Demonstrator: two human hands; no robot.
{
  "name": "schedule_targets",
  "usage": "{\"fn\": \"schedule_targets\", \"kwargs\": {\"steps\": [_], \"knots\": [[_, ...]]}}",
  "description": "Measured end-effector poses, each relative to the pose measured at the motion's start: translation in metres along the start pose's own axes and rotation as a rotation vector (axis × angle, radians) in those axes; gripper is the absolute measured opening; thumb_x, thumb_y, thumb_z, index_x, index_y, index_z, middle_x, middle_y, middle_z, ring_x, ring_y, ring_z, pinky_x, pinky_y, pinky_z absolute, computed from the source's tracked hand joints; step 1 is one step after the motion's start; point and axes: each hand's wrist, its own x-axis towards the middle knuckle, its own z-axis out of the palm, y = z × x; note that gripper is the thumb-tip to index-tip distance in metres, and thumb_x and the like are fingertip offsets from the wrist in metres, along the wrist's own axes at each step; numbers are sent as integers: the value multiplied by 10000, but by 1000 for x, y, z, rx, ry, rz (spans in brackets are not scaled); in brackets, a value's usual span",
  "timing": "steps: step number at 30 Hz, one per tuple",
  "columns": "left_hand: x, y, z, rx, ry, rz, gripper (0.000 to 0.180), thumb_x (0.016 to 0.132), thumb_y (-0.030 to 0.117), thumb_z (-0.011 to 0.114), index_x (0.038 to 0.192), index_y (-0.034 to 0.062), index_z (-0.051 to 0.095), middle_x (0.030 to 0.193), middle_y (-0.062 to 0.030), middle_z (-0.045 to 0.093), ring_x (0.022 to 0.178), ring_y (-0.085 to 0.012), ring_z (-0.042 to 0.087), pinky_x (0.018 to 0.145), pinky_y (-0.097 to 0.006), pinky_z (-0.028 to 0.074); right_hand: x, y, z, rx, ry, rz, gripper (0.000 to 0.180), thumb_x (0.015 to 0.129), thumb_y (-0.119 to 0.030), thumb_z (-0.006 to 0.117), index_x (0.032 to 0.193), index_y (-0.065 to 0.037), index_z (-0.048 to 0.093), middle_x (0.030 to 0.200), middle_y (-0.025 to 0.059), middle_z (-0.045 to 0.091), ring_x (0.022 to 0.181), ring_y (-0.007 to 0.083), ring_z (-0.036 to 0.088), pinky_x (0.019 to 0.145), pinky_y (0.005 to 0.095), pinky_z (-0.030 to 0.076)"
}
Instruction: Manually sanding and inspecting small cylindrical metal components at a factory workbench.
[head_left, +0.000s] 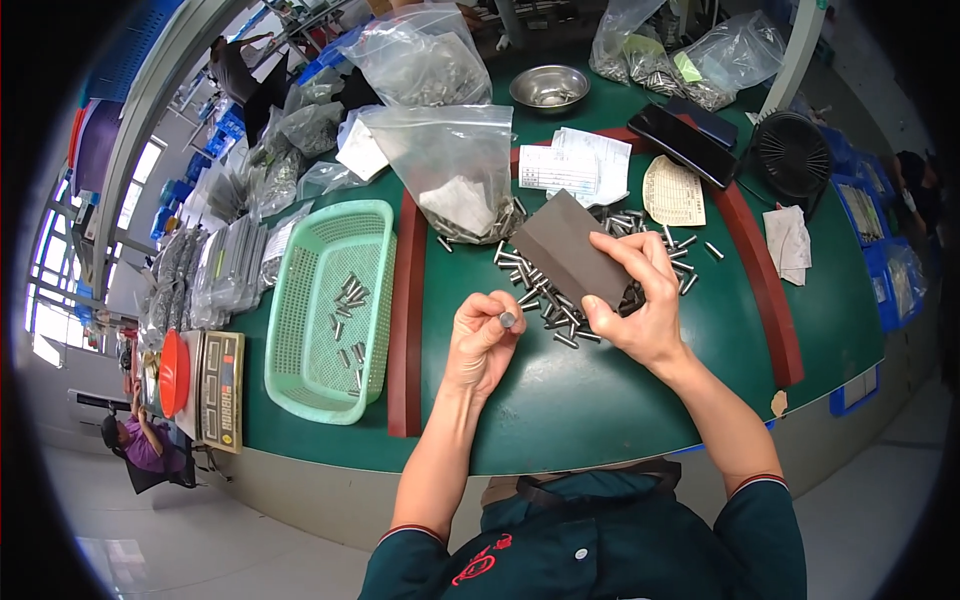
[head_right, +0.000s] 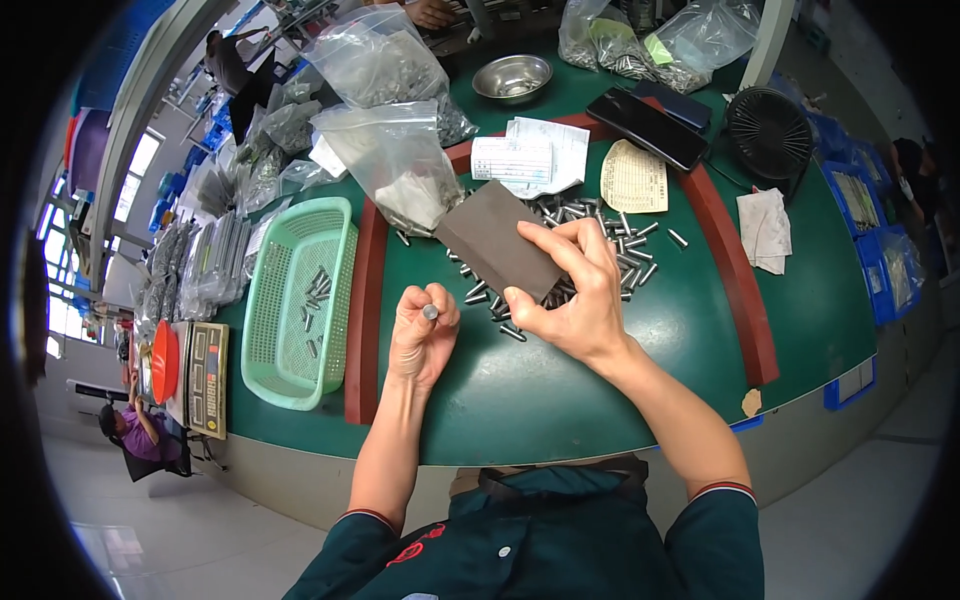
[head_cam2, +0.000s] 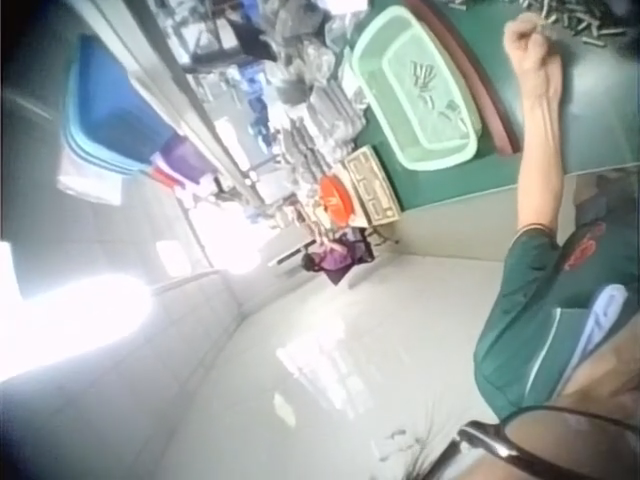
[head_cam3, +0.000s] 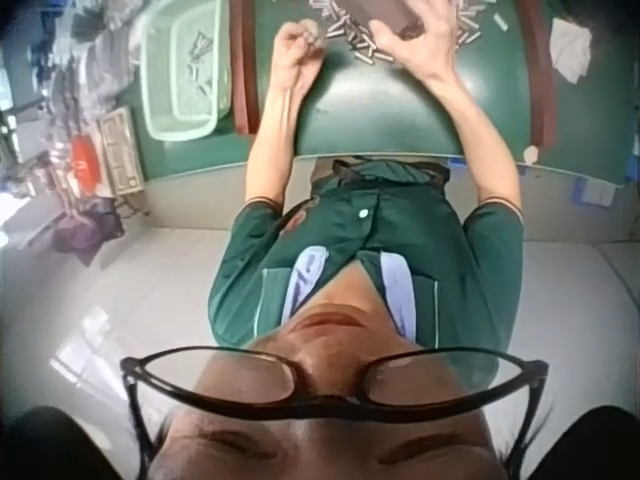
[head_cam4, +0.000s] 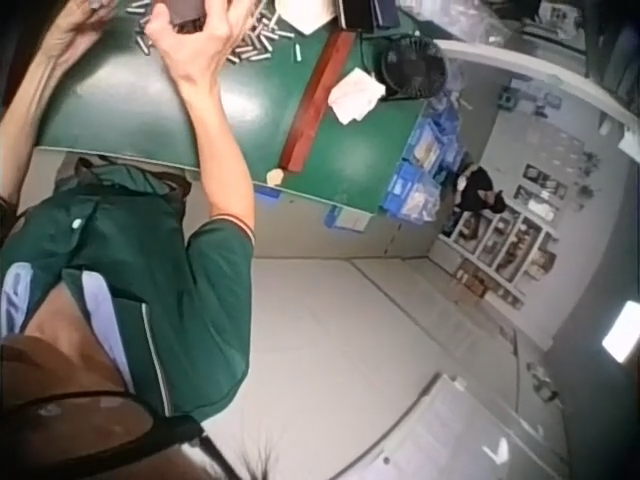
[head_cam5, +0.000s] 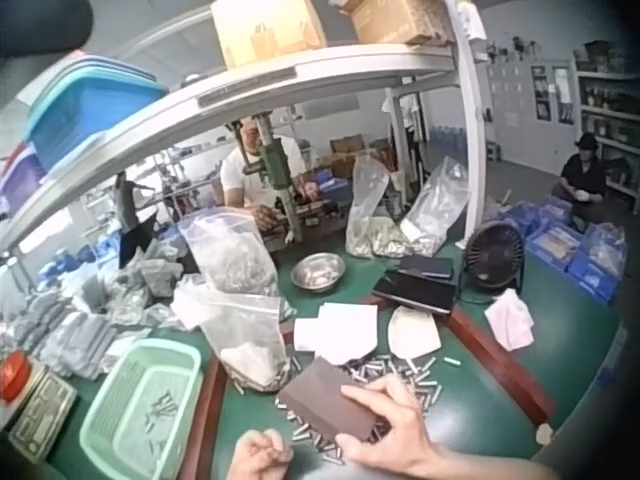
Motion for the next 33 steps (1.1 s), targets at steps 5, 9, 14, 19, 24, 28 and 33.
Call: {"fn": "schedule_targets", "kwargs": {"steps": [5,9,14,19,24,28,33], "knots": [[1,0,-6,-87,-16,-33,156,792,90,750,922,102,665,869,-60,589,792,-162,549,726,-267,427,-3,2,3,15,-13,-9,597,571,-232,747,1133,-55,651,959,92,538,861,232,533,786,352,407],[2,0,31,99,376,-146,239,871,120,669,1087,56,587,955,-40,605,868,-175,591,819,-290,484,-12,-16,7,-14,-28,-422,663,526,-346,742,1142,-113,668,974,112,577,821,242,539,759,383,394],[7,2,7,183,-103,24,196,810,21,707,998,42,655,997,-72,638,927,-177,622,831,-313,516,0,-12,7,-127,-31,-219,642,511,-283,748,1119,-94,669,951,99,551,834,257,537,770,378,400],[-12,-18,-25,199,359,-195,288,906,205,623,1148,55,583,1082,-106,613,952,-188,617,852,-324,505,-9,-34,7,-15,-25,-513,621,559,-416,738,1075,-73,702,974,147,584,806,249,547,744,373,412],[0,1,3,151,-51,-22,104,787,40,747,841,56,659,1002,-98,652,814,-159,608,759,-293,493,2,2,8,-170,102,-199,619,506,-206,758,1103,-74,663,946,111,554,842,254,532,760,377,415],[4,1,14,64,72,-193,411,882,238,660,1226,64,516,1133,-88,598,1001,-222,614,868,-362,534,-15,-33,13,32,-46,-438,624,543,-376,750,1109,-118,698,954,103,571,813,233,541,767,374,390],[-1,-1,5,160,-49,-11,141,793,98,759,865,50,647,849,-100,600,743,-173,573,693,-281,477,3,6,7,-189,12,-113,622,538,-192,758,1134,-49,656,974,124,545,888,271,535,824,366,411]]}}
